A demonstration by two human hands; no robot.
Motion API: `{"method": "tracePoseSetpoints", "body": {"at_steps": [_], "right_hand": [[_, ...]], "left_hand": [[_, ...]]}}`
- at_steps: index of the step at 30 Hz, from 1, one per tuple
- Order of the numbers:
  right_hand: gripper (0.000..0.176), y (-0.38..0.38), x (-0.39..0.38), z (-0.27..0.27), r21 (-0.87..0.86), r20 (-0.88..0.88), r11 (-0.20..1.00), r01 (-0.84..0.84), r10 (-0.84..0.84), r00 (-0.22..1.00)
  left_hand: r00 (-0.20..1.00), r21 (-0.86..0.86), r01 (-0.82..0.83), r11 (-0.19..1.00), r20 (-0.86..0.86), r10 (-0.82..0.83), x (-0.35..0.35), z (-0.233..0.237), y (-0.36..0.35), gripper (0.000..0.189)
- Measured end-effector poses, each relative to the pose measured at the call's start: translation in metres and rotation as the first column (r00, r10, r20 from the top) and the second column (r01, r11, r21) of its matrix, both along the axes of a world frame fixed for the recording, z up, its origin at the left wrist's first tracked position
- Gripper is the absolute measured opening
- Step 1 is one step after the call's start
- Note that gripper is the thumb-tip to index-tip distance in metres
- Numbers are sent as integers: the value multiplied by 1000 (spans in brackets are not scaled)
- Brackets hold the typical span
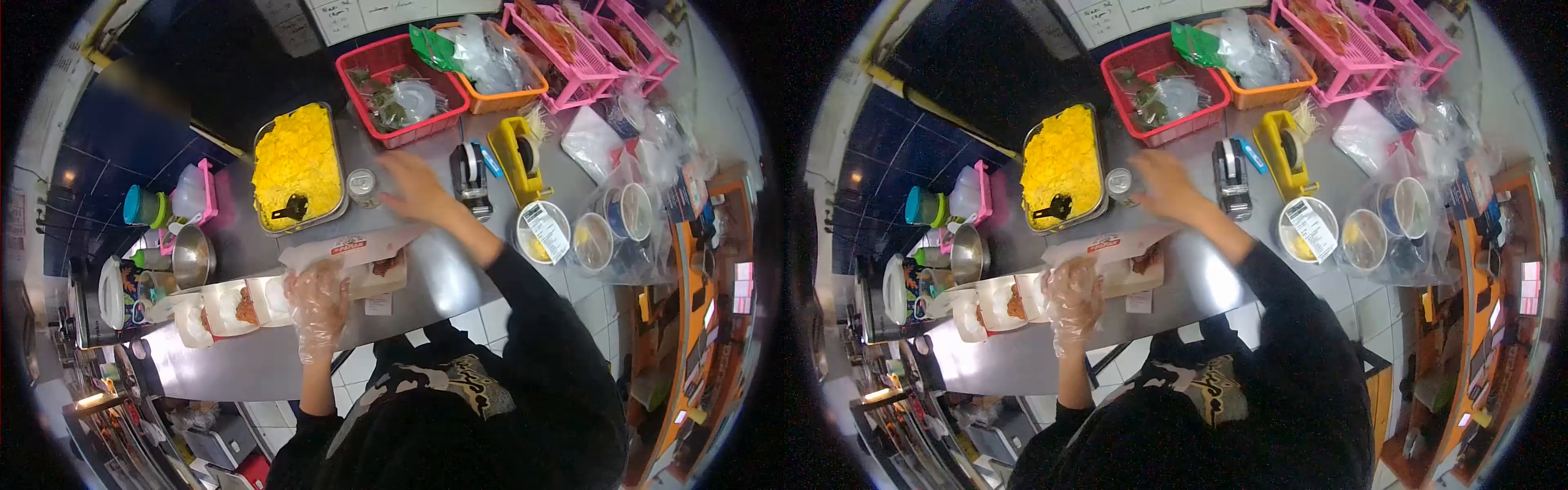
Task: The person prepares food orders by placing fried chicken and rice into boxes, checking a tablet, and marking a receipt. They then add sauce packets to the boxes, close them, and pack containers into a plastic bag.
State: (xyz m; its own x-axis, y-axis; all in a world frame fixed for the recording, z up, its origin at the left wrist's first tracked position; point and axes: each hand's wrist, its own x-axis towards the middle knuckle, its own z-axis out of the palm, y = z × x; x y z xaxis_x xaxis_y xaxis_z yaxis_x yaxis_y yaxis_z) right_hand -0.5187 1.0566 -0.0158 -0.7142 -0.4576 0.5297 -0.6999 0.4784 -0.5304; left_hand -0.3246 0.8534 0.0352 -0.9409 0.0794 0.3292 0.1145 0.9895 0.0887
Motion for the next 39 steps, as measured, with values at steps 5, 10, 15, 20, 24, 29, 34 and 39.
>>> {"method": "tracePoseSetpoints", "body": {"at_steps": [5,10,15,20,24,29,34,39], "right_hand": [[69,-64,-32,-34,402,366,903,-150,-8,931],[63,12,20,-5,178,423,974,136,-201,883],[62,108,121,42,281,464,872,401,-489,738],[66,122,164,-11,464,350,703,539,-704,618],[53,129,183,15,261,173,616,743,-788,591],[40,186,174,-1,348,339,415,841,-892,300],[34,199,172,-33,547,206,434,716,-899,388],[25,208,191,-34,294,315,573,765,-814,489]], "left_hand": [[994,31,-92,995,55,90,-3,15,27,40],[994,60,-78,995,80,73,-10,20,27,44],[997,95,-32,995,68,26,-20,21,23,40],[990,128,140,982,-53,-134,-33,30,24,35],[970,251,226,941,-148,-193,-33,32,30,32],[909,328,369,870,-322,-264,-17,27,29,29],[987,843,155,516,-108,-120,12,0,26,35],[985,962,4,273,43,-167,28,-10,32,38]]}}
